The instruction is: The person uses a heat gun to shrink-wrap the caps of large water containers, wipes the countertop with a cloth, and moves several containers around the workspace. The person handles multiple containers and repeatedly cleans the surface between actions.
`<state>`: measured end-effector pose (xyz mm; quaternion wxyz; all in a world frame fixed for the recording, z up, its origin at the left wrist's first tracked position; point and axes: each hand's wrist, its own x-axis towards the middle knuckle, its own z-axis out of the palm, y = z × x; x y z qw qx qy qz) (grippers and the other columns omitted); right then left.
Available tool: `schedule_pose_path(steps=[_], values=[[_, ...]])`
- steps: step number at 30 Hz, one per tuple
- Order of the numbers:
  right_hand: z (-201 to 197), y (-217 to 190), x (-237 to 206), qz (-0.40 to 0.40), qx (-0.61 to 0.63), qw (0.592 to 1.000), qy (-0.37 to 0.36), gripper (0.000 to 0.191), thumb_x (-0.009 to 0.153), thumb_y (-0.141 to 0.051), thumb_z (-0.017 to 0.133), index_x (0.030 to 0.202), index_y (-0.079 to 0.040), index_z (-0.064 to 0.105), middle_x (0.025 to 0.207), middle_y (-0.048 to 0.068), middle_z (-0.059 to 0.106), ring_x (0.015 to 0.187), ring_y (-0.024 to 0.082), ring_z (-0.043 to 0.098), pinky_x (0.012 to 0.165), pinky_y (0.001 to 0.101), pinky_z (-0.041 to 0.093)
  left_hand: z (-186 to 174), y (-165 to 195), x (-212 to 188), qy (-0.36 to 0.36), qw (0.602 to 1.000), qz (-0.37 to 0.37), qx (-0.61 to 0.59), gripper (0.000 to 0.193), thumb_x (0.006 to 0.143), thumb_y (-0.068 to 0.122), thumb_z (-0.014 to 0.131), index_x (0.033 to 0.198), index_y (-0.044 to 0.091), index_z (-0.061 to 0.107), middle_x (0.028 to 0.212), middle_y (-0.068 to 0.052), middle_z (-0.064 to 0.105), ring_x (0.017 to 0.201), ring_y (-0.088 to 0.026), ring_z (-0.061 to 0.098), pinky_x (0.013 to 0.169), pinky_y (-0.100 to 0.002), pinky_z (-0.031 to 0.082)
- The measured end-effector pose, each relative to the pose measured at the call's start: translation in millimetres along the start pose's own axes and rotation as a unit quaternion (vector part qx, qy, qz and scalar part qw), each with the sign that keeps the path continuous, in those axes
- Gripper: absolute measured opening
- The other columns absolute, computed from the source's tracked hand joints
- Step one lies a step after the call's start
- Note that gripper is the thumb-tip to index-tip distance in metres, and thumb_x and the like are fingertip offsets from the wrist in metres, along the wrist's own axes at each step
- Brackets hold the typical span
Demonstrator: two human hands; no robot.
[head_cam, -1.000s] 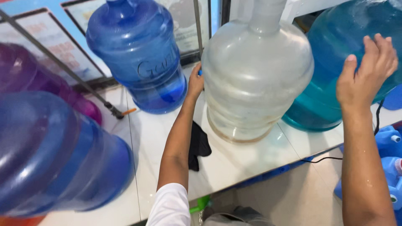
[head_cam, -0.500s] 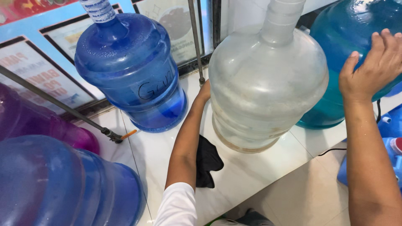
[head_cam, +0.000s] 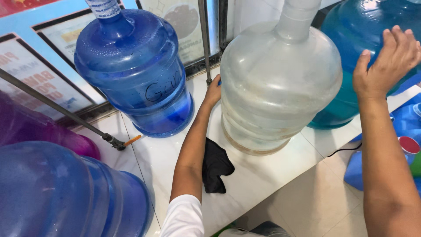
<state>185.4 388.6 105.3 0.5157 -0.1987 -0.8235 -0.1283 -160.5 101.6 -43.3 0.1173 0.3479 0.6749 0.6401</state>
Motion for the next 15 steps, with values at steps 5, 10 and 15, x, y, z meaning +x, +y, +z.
schedule_pose_path(steps=[5,10,15], values=[[-48.1,-50.1,24.6,0.115,0.262,0.958,-0.008,0.039,0.106,-0.024,0.056,0.136,0.002,0.058,0.147,0.022,0.056,0.146,0.039,0.043,0.124,0.0513,0.02,2.1,-7.7,2.4,0.019,0.999,-0.025,0.009,0.036,0.101,0.026,0.063,0.134,0.01,0.063,0.102,-0.007,0.067,0.093,-0.016,0.058,0.088,-0.031,0.05],[-90.0,-114.4,36.9,0.03,0.371,0.923,-0.093,0.047,0.118,-0.035,0.059,0.146,0.003,0.053,0.156,0.021,0.052,0.149,0.031,0.049,0.132,0.0372,0.035,1.0,-7.7,0.5,0.027,0.999,-0.007,-0.017,0.034,0.101,0.027,0.062,0.132,0.012,0.06,0.109,-0.005,0.069,0.1,-0.015,0.061,0.092,-0.03,0.049],[-85.9,-159.5,47.8,0.039,0.341,0.93,-0.132,0.05,0.114,-0.034,0.05,0.148,0.003,0.055,0.155,0.023,0.054,0.146,0.038,0.049,0.123,0.0438,0.033,-3.7,-9.7,-1.4,0.052,0.999,0.013,0.009,0.029,0.102,0.024,0.058,0.128,0.012,0.06,0.112,-0.009,0.069,0.101,-0.02,0.063,0.094,-0.031,0.048]])
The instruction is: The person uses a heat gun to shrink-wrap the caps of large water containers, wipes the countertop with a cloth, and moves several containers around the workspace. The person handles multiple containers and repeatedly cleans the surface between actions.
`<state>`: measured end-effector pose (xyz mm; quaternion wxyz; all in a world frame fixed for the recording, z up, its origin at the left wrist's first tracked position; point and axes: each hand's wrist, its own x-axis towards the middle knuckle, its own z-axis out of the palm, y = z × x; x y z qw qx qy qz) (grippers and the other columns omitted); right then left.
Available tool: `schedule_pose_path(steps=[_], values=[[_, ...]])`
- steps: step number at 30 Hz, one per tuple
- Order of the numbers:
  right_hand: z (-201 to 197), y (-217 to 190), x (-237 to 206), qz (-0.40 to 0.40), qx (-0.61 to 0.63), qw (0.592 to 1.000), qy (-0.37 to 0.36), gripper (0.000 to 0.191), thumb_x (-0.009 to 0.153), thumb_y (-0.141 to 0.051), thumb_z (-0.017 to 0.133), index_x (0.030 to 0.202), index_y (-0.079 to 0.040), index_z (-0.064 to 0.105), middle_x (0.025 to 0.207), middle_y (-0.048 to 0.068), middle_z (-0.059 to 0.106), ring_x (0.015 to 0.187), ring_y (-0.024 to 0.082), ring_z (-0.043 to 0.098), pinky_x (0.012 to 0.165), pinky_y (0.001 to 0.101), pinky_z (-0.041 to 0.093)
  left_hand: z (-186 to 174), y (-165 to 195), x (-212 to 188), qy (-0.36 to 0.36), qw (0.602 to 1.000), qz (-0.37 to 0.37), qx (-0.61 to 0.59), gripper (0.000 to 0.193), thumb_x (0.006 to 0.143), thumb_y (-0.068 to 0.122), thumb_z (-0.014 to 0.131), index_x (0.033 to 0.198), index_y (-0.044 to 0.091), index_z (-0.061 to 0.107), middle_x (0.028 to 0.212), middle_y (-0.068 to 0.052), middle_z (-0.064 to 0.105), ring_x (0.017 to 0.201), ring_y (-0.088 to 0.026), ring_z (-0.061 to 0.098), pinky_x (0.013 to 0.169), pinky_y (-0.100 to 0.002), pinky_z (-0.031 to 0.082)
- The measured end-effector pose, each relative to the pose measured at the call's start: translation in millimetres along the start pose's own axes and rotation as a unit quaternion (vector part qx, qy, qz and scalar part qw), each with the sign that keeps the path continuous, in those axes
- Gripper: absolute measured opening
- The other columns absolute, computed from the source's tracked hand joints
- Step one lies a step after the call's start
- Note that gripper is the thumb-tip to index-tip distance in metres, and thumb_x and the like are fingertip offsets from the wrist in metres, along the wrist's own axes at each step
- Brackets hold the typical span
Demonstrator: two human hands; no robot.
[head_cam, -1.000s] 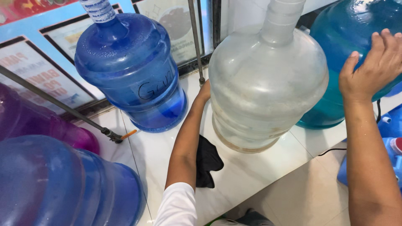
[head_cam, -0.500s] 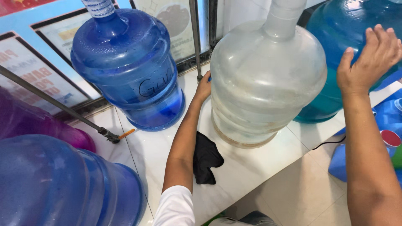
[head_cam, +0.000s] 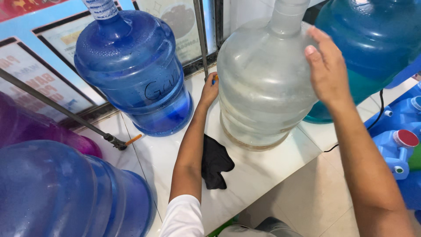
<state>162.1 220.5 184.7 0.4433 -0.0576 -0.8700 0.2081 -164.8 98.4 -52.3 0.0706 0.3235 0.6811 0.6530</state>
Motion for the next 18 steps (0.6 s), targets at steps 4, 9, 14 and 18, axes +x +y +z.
schedule_pose_path(steps=[4,9,14,18], values=[[10.8,-0.7,0.0,-0.012,-0.032,0.999,0.015,0.054,0.116,-0.036,0.035,0.143,0.004,0.058,0.152,0.023,0.056,0.144,0.041,0.049,0.123,0.0473,0.031,-5.4,-1.1,-1.8,0.01,1.0,0.015,0.015,0.028,0.1,0.018,0.058,0.127,0.012,0.06,0.113,-0.012,0.066,0.098,-0.022,0.062,0.09,-0.033,0.049],[10.9,4.8,-3.4,-0.014,-0.037,0.999,0.016,0.063,0.117,-0.037,0.022,0.143,0.006,0.059,0.152,0.024,0.056,0.146,0.041,0.047,0.124,0.0472,0.029,-14.8,-2.0,-7.3,0.002,1.0,0.001,0.0,0.029,0.1,0.018,0.059,0.128,0.014,0.056,0.114,-0.008,0.069,0.093,-0.015,0.065,0.085,-0.029,0.052],[11.4,3.9,-5.0,0.003,-0.009,1.0,0.016,0.073,0.116,-0.043,0.012,0.144,0.005,0.061,0.155,0.022,0.055,0.148,0.04,0.044,0.126,0.0466,0.026,-20.1,-3.6,-9.5,-0.009,0.999,-0.023,-0.027,0.03,0.1,0.019,0.059,0.13,0.014,0.054,0.117,-0.007,0.068,0.087,-0.014,0.063,0.081,-0.029,0.054],[12.1,3.5,-4.8,0.009,-0.001,1.0,0.015,0.081,0.115,-0.049,0.007,0.144,0.003,0.061,0.155,0.021,0.055,0.149,0.039,0.043,0.126,0.0458,0.025,-19.4,-0.5,-11.1,-0.009,0.999,-0.03,-0.037,0.033,0.1,0.018,0.059,0.132,0.015,0.053,0.12,-0.008,0.066,0.086,-0.015,0.062,0.08,-0.03,0.054]])
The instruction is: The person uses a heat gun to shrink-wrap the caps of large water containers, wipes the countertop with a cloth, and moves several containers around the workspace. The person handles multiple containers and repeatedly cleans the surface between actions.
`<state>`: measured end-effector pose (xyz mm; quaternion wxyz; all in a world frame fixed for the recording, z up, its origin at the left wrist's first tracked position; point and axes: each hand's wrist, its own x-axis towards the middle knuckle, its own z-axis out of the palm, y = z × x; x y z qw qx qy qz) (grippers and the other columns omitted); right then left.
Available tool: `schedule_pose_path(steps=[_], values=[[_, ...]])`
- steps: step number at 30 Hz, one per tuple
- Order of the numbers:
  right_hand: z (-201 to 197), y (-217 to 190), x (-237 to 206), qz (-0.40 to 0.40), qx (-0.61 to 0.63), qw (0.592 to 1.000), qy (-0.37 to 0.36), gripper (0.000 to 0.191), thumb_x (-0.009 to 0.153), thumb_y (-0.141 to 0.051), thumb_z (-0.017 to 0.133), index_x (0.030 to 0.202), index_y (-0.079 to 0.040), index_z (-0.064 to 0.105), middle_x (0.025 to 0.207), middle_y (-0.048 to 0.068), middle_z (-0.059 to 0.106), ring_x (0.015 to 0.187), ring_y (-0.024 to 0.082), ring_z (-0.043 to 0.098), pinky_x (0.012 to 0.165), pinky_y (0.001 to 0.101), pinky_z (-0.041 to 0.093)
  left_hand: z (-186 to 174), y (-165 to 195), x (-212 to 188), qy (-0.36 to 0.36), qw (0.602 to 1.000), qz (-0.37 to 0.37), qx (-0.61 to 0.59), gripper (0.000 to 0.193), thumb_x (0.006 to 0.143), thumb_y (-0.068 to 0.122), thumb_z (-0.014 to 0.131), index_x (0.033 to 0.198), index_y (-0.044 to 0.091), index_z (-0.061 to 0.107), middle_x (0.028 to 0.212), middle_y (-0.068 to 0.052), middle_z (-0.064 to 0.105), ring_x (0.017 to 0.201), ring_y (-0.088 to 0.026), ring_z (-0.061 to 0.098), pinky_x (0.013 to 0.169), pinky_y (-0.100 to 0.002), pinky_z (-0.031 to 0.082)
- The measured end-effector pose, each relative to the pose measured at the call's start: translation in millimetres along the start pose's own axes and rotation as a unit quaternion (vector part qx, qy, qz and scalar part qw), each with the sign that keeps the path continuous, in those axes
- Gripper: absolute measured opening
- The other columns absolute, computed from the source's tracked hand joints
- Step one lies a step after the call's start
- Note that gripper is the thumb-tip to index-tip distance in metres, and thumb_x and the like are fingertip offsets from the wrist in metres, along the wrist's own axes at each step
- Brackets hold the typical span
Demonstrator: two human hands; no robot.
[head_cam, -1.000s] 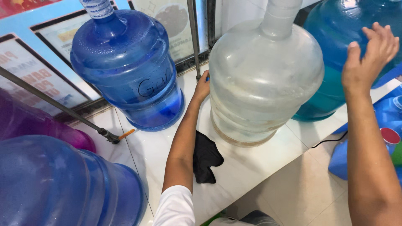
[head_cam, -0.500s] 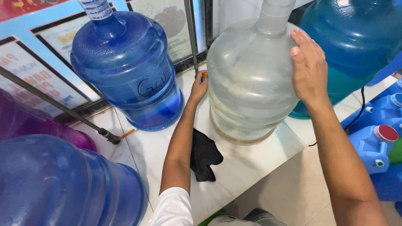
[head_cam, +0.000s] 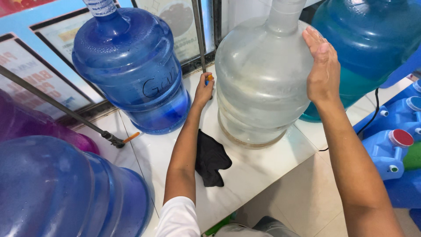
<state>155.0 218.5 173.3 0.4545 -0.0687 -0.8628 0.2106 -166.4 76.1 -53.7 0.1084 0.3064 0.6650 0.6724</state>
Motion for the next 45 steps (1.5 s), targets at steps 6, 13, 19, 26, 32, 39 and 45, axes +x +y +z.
schedule_pose_path(steps=[6,13,19,26,32,39,45], values=[[-1.5,3.9,-1.8,0.003,-0.003,1.0,-0.006,0.08,0.116,-0.049,0.008,0.146,0.003,0.06,0.157,0.02,0.054,0.151,0.038,0.043,0.127,0.0452,0.025,-3.0,10.7,-6.8,-0.012,1.0,-0.02,-0.007,0.035,0.101,0.019,0.056,0.135,0.015,0.054,0.124,-0.006,0.066,0.083,-0.015,0.064,0.079,-0.03,0.055],[-1.1,7.6,-2.5,-0.034,-0.019,0.999,-0.015,0.077,0.119,-0.047,0.009,0.149,0.004,0.059,0.158,0.022,0.054,0.152,0.039,0.044,0.128,0.0453,0.026,-27.8,6.3,-11.7,-0.023,0.998,-0.051,-0.039,0.051,0.102,0.019,0.052,0.153,0.019,0.046,0.124,-0.004,0.064,0.089,-0.017,0.063,0.078,-0.032,0.051],[3.0,9.4,-3.5,-0.035,-0.011,0.999,-0.003,0.077,0.12,-0.046,0.009,0.149,0.003,0.061,0.159,0.021,0.054,0.152,0.039,0.044,0.128,0.0458,0.027,-40.9,2.4,-27.6,-0.032,0.958,0.008,0.285,0.066,0.095,0.028,0.056,0.158,0.037,0.039,0.119,-0.013,0.066,0.106,-0.029,0.068,0.095,-0.04,0.051],[1.7,9.9,-4.5,-0.032,-0.016,0.999,-0.001,0.08,0.119,-0.048,0.007,0.149,0.003,0.061,0.159,0.021,0.055,0.152,0.039,0.044,0.128,0.0449,0.027,-28.3,9.3,-30.4,-0.049,0.924,-0.016,0.378,0.072,0.093,0.033,0.055,0.159,0.045,0.028,0.109,-0.014,0.066,0.105,-0.035,0.066,0.093,-0.045,0.05],[1.0,6.6,-4.6,-0.014,-0.005,1.0,0.003,0.083,0.117,-0.051,0.007,0.147,0.003,0.062,0.158,0.021,0.055,0.152,0.038,0.044,0.128,0.0442,0.027,-18.1,-0.4,-22.8,-0.04,0.925,-0.007,0.379,0.07,0.093,0.033,0.054,0.158,0.045,0.031,0.11,-0.015,0.064,0.105,-0.036,0.067,0.092,-0.046,0.051],[-0.4,2.4,-3.3,-0.009,-0.011,1.0,0.003,0.089,0.115,-0.055,0.004,0.146,0.004,0.062,0.157,0.021,0.055,0.151,0.038,0.044,0.128,0.0441,0.027,-9.0,0.7,-9.8,-0.061,0.923,-0.012,0.381,0.065,0.095,0.035,0.053,0.157,0.044,0.037,0.124,-0.016,0.055,0.108,-0.036,0.066,0.098,-0.043,0.051],[-0.2,-0.5,-2.6,-0.005,-0.002,1.0,0.007,0.091,0.114,-0.057,0.003,0.144,0.005,0.062,0.156,0.021,0.055,0.151,0.038,0.044,0.127,0.0442,0.026,2.6,2.1,9.3,-0.086,0.925,-0.017,0.371,0.043,0.096,0.042,0.054,0.135,0.029,0.064,0.139,-0.009,0.053,0.11,-0.031,0.067,0.094,-0.043,0.051]])
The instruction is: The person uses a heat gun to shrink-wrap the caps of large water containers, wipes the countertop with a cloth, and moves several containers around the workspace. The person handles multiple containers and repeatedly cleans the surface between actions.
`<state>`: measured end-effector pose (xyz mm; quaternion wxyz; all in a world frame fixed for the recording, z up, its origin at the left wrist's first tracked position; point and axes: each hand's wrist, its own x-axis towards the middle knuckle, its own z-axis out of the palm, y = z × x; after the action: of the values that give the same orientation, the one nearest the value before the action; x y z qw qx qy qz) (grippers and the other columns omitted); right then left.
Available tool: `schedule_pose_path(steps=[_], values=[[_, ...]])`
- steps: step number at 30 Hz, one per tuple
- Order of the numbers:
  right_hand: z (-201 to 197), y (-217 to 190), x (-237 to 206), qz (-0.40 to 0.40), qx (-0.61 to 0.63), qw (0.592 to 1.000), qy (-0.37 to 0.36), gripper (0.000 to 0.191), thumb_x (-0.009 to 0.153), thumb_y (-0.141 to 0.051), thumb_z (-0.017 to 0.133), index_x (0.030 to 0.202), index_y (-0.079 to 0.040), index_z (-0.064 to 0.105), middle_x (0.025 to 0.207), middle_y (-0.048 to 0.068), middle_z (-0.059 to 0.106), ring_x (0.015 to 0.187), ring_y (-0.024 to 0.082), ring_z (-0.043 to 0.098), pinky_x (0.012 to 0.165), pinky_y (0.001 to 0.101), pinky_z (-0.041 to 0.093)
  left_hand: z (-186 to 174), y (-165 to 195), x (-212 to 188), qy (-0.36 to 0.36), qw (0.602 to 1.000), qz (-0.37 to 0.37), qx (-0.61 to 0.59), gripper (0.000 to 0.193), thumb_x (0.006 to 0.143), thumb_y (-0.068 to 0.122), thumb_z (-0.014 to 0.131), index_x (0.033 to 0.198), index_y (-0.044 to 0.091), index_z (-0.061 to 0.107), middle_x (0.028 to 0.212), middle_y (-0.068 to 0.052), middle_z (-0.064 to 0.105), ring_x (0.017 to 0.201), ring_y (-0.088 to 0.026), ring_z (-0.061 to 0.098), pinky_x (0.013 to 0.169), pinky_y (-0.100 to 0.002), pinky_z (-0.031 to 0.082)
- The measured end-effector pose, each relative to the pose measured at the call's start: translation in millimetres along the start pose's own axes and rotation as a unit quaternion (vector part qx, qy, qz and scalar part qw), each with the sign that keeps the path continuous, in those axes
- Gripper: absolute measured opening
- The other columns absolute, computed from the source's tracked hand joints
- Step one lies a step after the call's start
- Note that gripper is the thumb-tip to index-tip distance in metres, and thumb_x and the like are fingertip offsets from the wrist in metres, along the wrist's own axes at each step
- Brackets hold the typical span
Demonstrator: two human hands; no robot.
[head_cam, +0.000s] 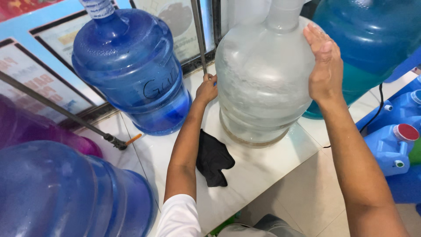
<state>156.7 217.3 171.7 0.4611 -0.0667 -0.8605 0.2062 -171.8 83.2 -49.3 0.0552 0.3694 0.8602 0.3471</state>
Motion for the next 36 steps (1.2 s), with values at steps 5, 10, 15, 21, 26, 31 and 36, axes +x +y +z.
schedule_pose_path(steps=[5,10,15,21,26,31,36], values=[[-1.6,1.0,0.0,0.001,-0.006,1.0,-0.004,0.091,0.113,-0.058,0.002,0.144,0.004,0.061,0.156,0.022,0.054,0.151,0.039,0.042,0.127,0.0452,0.025,6.1,6.4,12.1,-0.011,0.997,0.029,-0.065,0.05,0.087,0.045,0.064,0.128,0.017,0.068,0.131,-0.014,0.068,0.117,-0.033,0.067,0.098,-0.041,0.052],[-1.4,2.1,-1.3,0.004,-0.01,1.0,-0.002,0.09,0.113,-0.057,0.002,0.145,0.003,0.061,0.155,0.021,0.055,0.15,0.039,0.043,0.127,0.0459,0.024,5.9,9.5,12.6,-0.009,0.998,-0.005,-0.066,0.053,0.086,0.048,0.068,0.127,0.014,0.067,0.124,-0.017,0.071,0.12,-0.037,0.065,0.1,-0.042,0.05],[-0.5,2.4,-1.4,-0.003,-0.004,1.0,-0.002,0.088,0.114,-0.055,0.003,0.145,0.003,0.061,0.156,0.021,0.055,0.151,0.039,0.043,0.128,0.0455,0.025,-1.6,7.2,0.1,-0.004,0.993,-0.004,-0.12,0.048,0.091,0.043,0.06,0.134,0.022,0.062,0.125,-0.012,0.073,0.116,-0.035,0.066,0.098,-0.042,0.049],[-0.1,3.4,-1.6,-0.01,-0.001,1.0,-0.003,0.086,0.116,-0.053,0.005,0.146,0.004,0.061,0.157,0.022,0.055,0.152,0.039,0.043,0.128,0.0456,0.025,-8.2,-2.9,-13.4,0.032,0.985,0.016,-0.168,0.055,0.093,0.028,0.059,0.147,0.026,0.051,0.13,-0.01,0.069,0.112,-0.03,0.069,0.099,-0.038,0.051],[0.7,3.8,-0.6,-0.015,-0.016,1.0,-0.007,0.085,0.116,-0.052,0.004,0.146,0.004,0.061,0.157,0.022,0.055,0.152,0.039,0.043,0.128,0.0464,0.025,-11.6,-20.4,-19.2,0.019,0.964,0.013,-0.264,0.055,0.094,0.02,0.059,0.148,0.024,0.047,0.136,-0.013,0.067,0.116,-0.03,0.066,0.1,-0.039,0.05],[1.0,3.3,-0.3,-0.019,-0.021,0.999,-0.017,0.085,0.117,-0.051,0.002,0.147,0.003,0.06,0.159,0.021,0.054,0.154,0.039,0.041,0.13,0.0476,0.021,-9.9,-26.6,-20.2,0.041,0.967,0.037,-0.25,0.058,0.094,0.02,0.06,0.151,0.026,0.048,0.138,-0.016,0.065,0.124,-0.028,0.064,0.106,-0.035,0.046],[1.5,4.7,-2.1,-0.001,-0.028,1.0,-0.007,0.093,0.114,-0.055,-0.004,0.15,-0.001,0.062,0.159,0.016,0.057,0.161,0.036,0.027,0.132,0.0487,0.006,-5.5,-12.1,-12.6,0.033,0.978,-0.041,-0.203,0.055,0.091,0.027,0.059,0.145,0.033,0.055,0.135,-0.009,0.067,0.114,-0.027,0.069,0.101,-0.033,0.049]])
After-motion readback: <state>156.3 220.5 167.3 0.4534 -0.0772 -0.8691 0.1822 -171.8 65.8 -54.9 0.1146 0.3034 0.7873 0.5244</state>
